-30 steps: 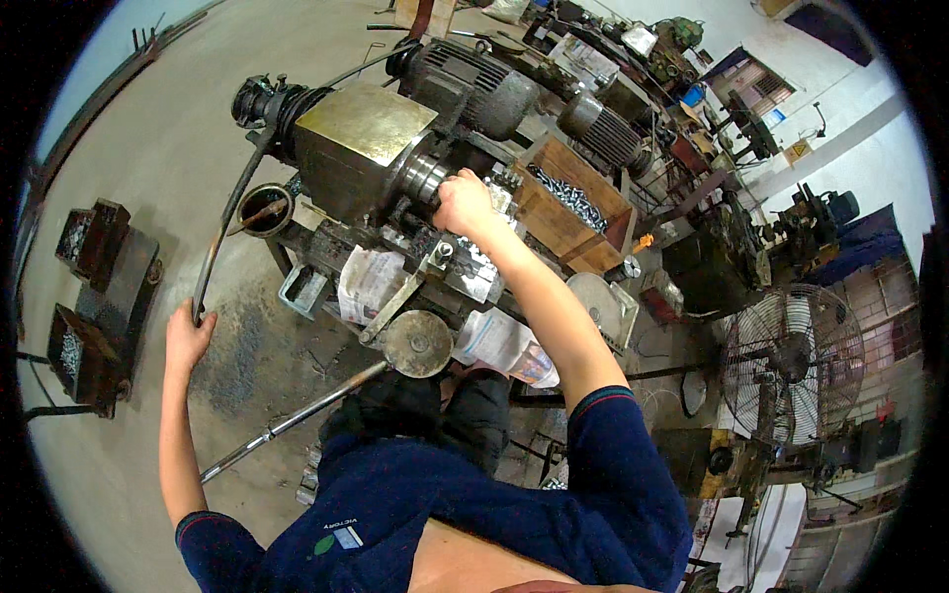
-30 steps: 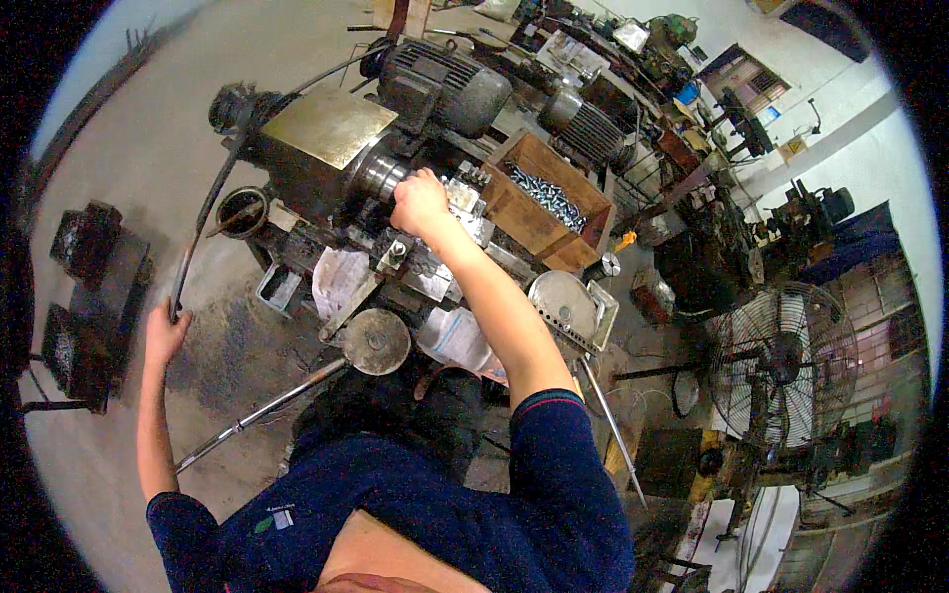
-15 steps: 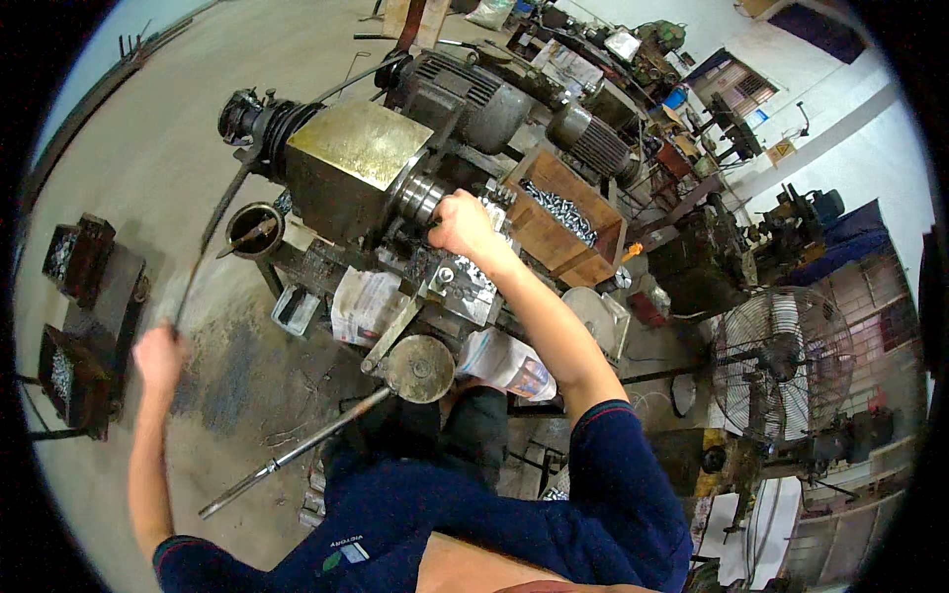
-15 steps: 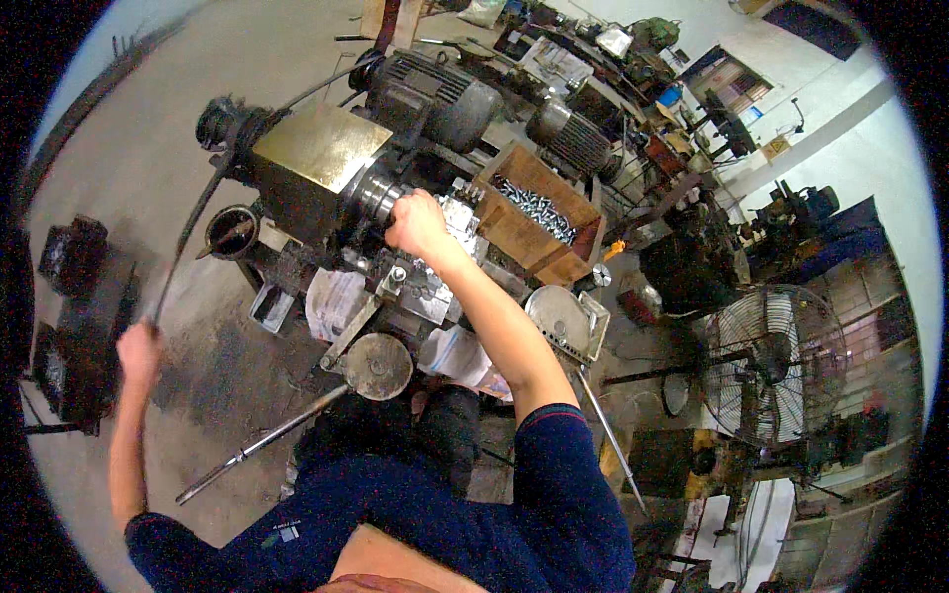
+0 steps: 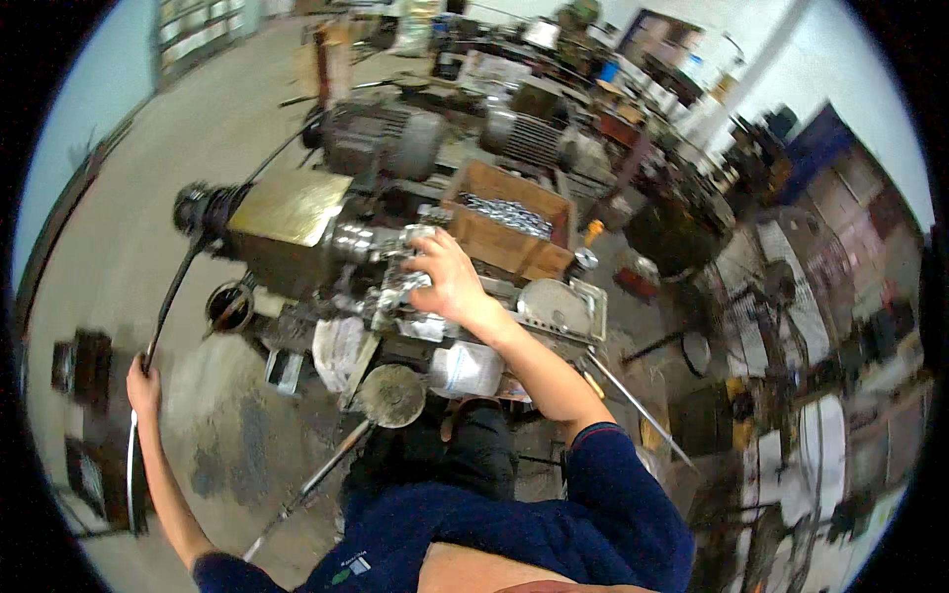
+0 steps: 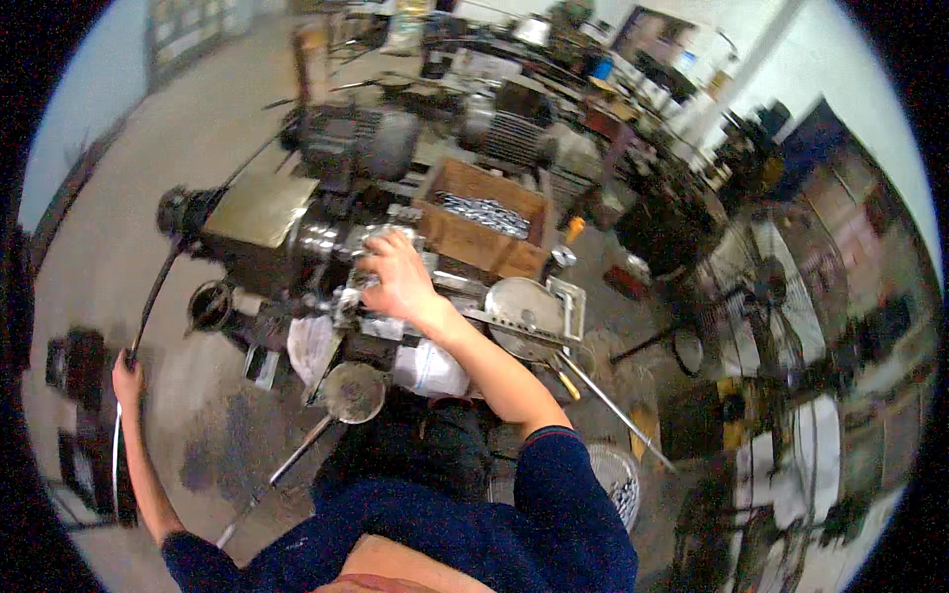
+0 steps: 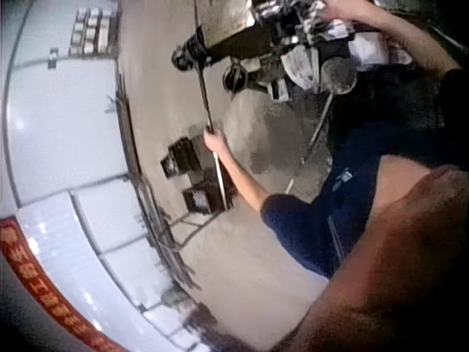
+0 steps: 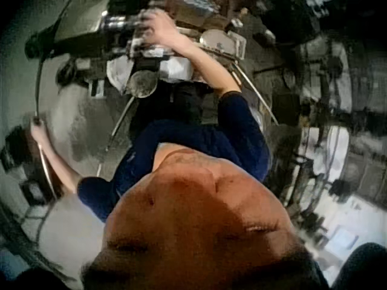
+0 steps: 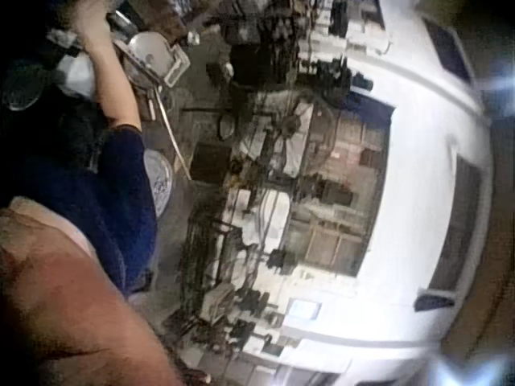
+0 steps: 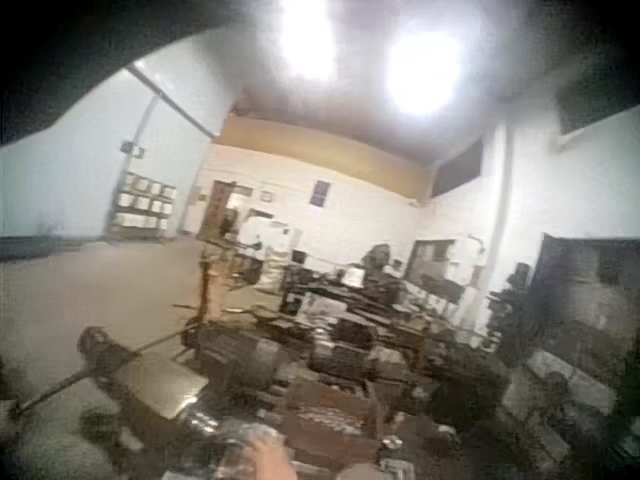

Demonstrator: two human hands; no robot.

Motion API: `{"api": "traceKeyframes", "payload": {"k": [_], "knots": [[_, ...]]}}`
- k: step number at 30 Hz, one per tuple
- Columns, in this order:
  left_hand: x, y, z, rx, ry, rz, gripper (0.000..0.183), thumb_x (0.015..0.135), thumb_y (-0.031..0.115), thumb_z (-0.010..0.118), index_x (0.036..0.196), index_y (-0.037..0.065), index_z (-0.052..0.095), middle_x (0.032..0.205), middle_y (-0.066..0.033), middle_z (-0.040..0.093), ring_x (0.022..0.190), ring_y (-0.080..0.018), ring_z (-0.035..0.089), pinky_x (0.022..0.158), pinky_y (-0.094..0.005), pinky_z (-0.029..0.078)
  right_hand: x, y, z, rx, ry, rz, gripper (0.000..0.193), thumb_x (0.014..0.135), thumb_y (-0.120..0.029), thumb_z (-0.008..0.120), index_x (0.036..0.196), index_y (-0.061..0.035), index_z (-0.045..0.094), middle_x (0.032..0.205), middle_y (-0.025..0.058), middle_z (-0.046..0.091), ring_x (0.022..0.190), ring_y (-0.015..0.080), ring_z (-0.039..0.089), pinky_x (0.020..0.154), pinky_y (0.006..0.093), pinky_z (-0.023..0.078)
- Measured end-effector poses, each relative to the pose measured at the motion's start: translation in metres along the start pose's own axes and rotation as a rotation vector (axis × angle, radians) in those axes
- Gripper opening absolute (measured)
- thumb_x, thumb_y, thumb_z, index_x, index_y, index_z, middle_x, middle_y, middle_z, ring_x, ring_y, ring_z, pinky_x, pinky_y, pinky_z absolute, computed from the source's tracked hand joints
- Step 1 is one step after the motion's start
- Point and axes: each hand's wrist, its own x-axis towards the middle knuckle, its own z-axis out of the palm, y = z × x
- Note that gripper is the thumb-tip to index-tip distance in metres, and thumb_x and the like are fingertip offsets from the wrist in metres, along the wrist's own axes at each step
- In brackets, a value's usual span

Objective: The person loads small metal cylinders into a lathe chuck, operates manual levers to machine the parts, and places the finished items into a metal bin.

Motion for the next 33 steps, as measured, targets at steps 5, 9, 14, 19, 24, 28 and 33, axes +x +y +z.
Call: {"api": "traceKeyframes", "payload": {"k": [5,9,14,19,24,28,33], "knots": [[-0.06,0.047,0.116,-0.46,-0.115,-0.164,0.04,0.085,0.024,0.058,0.114,-0.003,0.054,0.098,-0.019,0.062,0.084,-0.0261,0.061,0.075,-0.0358,0.048,-0.119,0.043,-0.058,-0.065,0.042,0.303,0.032,0.057,-0.016,0.064,0.087,-0.0062,0.065,0.104,0.0158,0.059,0.094,0.0364,0.052,0.083,0.0437,0.043],[-0.11,0.137,0.168,-0.395,-0.757,-0.055,0.044,0.076,0.026,0.066,0.107,-0.002,0.057,0.083,-0.0184,0.063,0.075,-0.0302,0.063,0.067,-0.0422,0.049,-0.24,0.059,-0.101,-0.237,0.019,0.663,0.028,0.056,-0.015,0.067,0.083,-0.0069,0.067,0.088,0.0122,0.062,0.084,0.0324,0.056,0.076,0.0407,0.046],[-0.099,0.12,0.239,0.151,-0.675,0.54,0.019,0.07,0.016,0.065,0.086,0.007,0.061,0.083,-0.0161,0.064,0.081,-0.0344,0.062,0.068,-0.0422,0.05,-0.332,0.045,-0.151,-0.284,-0.117,1.157,0.035,0.056,-0.019,0.063,0.088,-0.0066,0.069,0.094,0.0153,0.064,0.091,0.0324,0.058,0.08,0.0394,0.046],[-0.054,0.129,0.207,0.405,-0.743,0.57,0.018,0.07,0.014,0.064,0.086,0.008,0.061,0.086,-0.013,0.064,0.083,-0.0303,0.063,0.07,-0.0408,0.05,-0.407,0.072,-0.167,-0.588,-0.182,1.283,0.049,0.061,-0.029,0.065,0.107,-0.0137,0.064,0.105,0.0118,0.062,0.097,0.0304,0.057,0.086,0.0396,0.045],[-0.07,0.125,0.16,0.092,-0.754,0.261,0.033,0.075,0.021,0.065,0.104,0.005,0.061,0.096,-0.0145,0.064,0.088,-0.0305,0.062,0.075,-0.04,0.049,-0.489,0.086,-0.184,-0.76,-0.438,1.756,0.051,0.065,-0.031,0.064,0.112,-0.0139,0.056,0.115,0.0099,0.059,0.111,0.0285,0.052,0.097,0.0494,0.034],[-0.079,0.106,0.109,-0.109,-0.937,0.233,0.045,0.075,0.023,0.067,0.111,-0.002,0.057,0.096,-0.0169,0.064,0.083,-0.0288,0.063,0.072,-0.0378,0.049,-0.491,0.079,-0.18,-0.682,-0.47,1.738,0.035,0.067,-0.034,0.064,0.091,-0.008,0.066,0.099,0.0137,0.065,0.092,0.029,0.063,0.081,0.035,0.05],[-0.134,0.173,-0.007,-0.699,-1.188,-0.028,0.037,0.082,0.016,0.061,0.112,-0.004,0.055,0.091,-0.011,0.064,0.079,-0.0164,0.061,0.072,-0.0285,0.049,-0.481,-0.016,-0.146,-0.564,-0.442,1.688,0.033,0.063,-0.028,0.06,0.083,-0.0014,0.062,0.087,0.0218,0.063,0.083,0.0378,0.062,0.075,0.0436,0.05]]}}
